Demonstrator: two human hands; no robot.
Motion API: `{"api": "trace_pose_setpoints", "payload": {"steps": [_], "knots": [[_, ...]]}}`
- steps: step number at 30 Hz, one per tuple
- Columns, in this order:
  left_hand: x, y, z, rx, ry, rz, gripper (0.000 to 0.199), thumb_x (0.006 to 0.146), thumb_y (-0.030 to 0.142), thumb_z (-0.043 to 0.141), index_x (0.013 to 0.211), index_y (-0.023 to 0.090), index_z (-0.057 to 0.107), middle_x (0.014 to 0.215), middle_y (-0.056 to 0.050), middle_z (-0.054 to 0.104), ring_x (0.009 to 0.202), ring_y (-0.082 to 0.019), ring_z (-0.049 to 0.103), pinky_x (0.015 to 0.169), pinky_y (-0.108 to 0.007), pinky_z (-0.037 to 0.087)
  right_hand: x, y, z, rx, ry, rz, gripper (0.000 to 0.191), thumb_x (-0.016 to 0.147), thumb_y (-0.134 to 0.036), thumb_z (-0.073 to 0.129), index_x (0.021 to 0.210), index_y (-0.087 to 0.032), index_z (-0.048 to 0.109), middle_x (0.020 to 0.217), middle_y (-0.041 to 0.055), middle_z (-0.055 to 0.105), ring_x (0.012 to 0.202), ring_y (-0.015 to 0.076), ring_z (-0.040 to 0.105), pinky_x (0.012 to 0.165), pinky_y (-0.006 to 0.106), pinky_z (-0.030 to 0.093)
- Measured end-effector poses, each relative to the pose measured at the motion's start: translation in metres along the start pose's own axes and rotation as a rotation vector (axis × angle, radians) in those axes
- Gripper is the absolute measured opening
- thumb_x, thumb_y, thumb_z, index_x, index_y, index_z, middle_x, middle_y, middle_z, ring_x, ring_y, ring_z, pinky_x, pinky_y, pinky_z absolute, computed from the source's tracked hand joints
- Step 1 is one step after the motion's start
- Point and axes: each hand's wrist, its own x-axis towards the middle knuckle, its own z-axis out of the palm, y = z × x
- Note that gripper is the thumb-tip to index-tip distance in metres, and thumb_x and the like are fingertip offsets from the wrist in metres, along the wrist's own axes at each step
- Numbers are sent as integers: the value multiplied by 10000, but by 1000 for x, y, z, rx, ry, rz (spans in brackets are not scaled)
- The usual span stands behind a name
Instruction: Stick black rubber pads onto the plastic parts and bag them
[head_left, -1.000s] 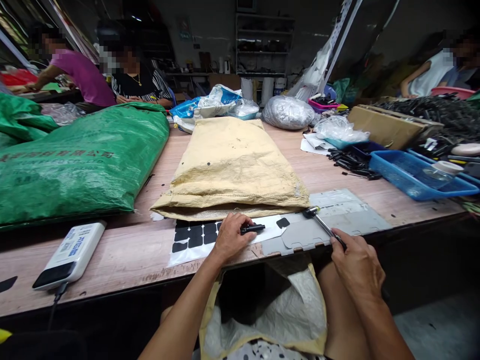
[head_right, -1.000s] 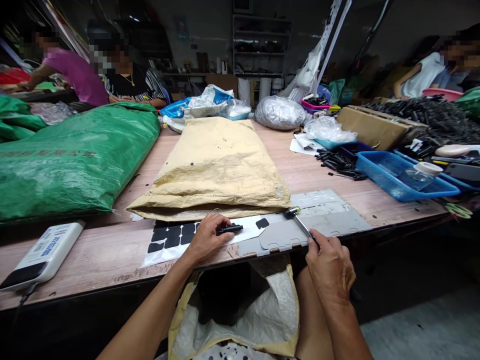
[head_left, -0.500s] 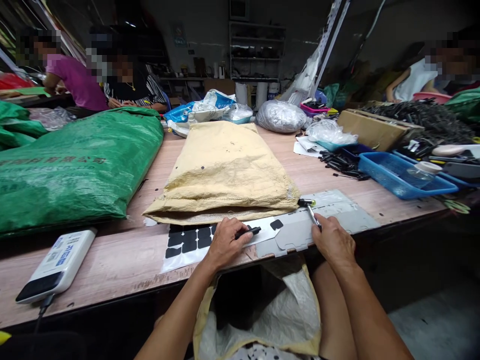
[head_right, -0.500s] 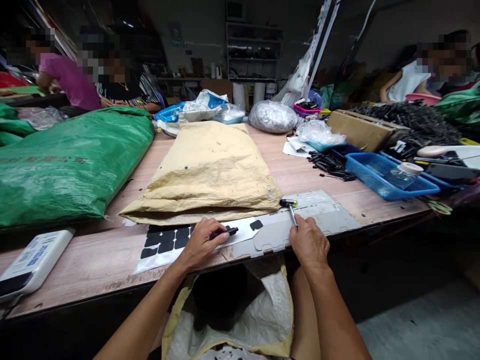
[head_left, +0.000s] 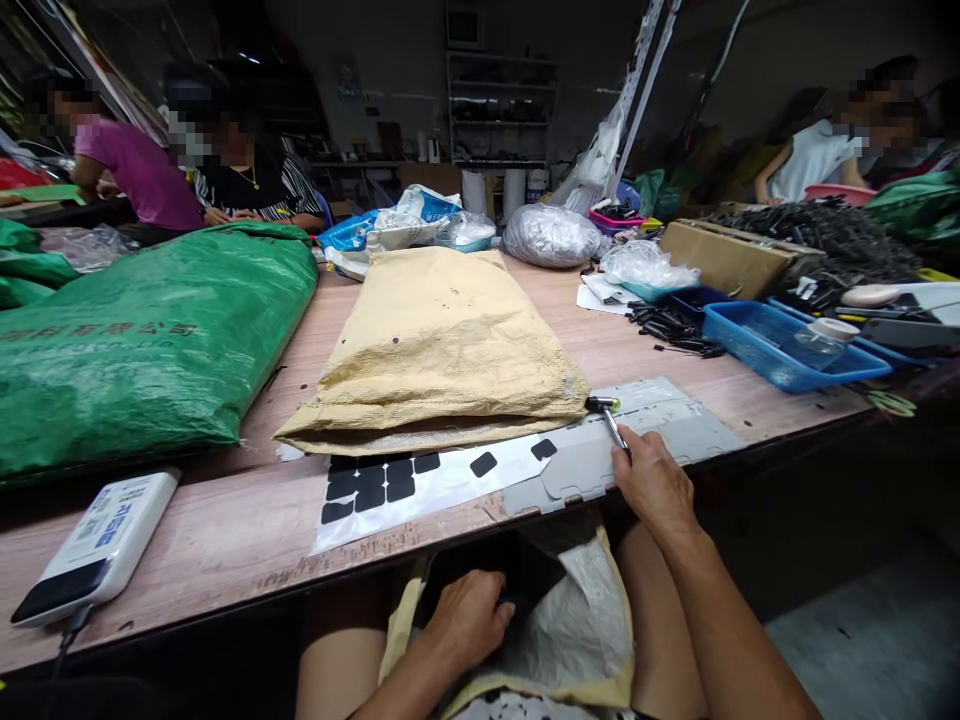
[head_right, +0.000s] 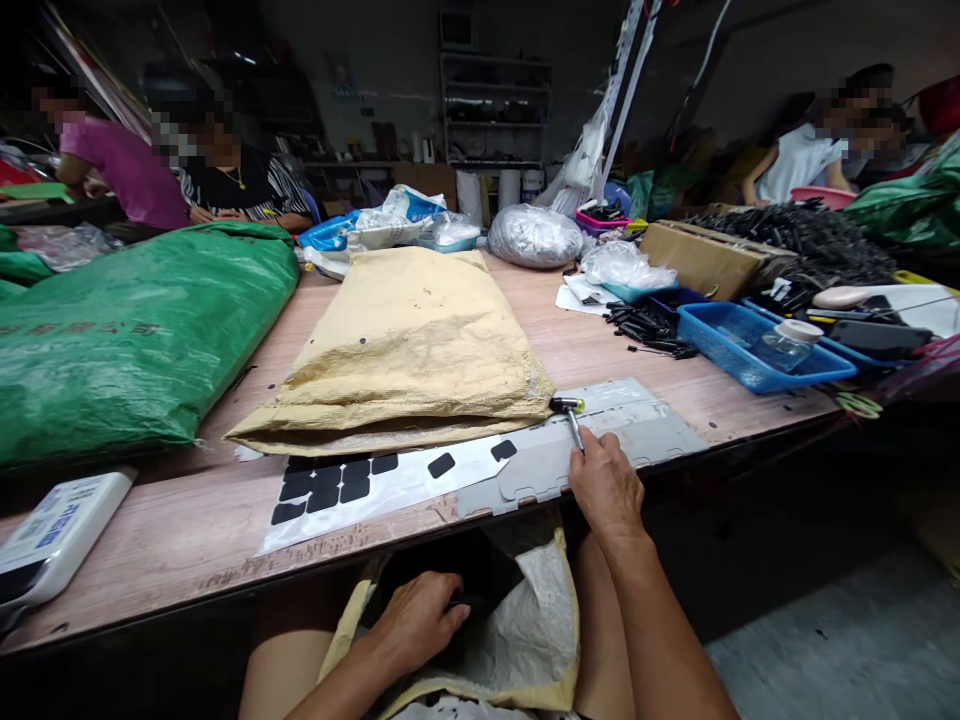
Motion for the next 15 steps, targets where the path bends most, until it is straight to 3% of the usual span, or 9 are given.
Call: {"api": "trace_pose_setpoints", "payload": {"steps": [2, 4, 6, 9, 11, 12, 15], "knots": [[2, -5, 6, 29, -28, -36, 268, 890, 283, 560, 1090, 199, 718, 1113, -154, 753, 1076, -345, 709, 843, -413, 529, 0, 0, 0, 7, 1, -4, 431, 1017, -323, 431, 1395, -196, 596, 1083, 102, 609, 870, 193, 622, 714, 300, 423], [-3, -1, -2, 9, -31, 10, 303, 854, 282, 609, 1125, 207, 721, 1095, -151, 759, 1051, -350, 713, 844, -421, 529, -1, 0, 0, 8, 7, -5, 429, 1014, -317, 436, 1393, -196, 596, 1084, 103, 609, 862, 190, 615, 716, 298, 421], [-12, 8, -26, -98, -14, 116, 303, 838, 332, 645, 1116, 243, 731, 978, -98, 775, 938, -309, 727, 778, -374, 526, -1, 0, 1, 2, 12, -5, 427, 1009, -315, 446, 1391, -197, 596, 1084, 102, 607, 861, 188, 612, 716, 295, 421], [-16, 15, -81, -360, 14, 284, 274, 916, 424, 565, 1048, 257, 737, 822, -15, 752, 725, -194, 685, 617, -263, 465, -2, 0, 2, -1, 15, -7, 419, 1007, -319, 446, 1378, -204, 604, 1079, 96, 600, 875, 193, 616, 718, 292, 424], [-8, 7, -119, -399, 172, 312, 314, 966, 404, 477, 970, 228, 737, 793, -6, 735, 728, -175, 662, 636, -252, 454, -2, 0, 1, 8, 17, -6, 419, 1009, -324, 439, 1377, -211, 604, 1084, 94, 597, 887, 197, 616, 716, 293, 426], [0, 0, -137, -338, 307, 267, 307, 953, 395, 489, 934, 220, 740, 808, -12, 734, 744, -183, 654, 651, -261, 449, -2, 0, 1, 15, 16, -3, 422, 1011, -329, 432, 1380, -214, 602, 1087, 93, 596, 891, 199, 616, 716, 295, 426], [26, -29, -178, -101, 541, -19, 295, 932, 368, 511, 1027, 222, 749, 870, -54, 748, 780, -229, 659, 660, -296, 441, -2, 1, 1, 34, 1, 9, 434, 1020, -348, 412, 1387, -214, 600, 1092, 91, 597, 890, 201, 617, 719, 306, 425]]}}
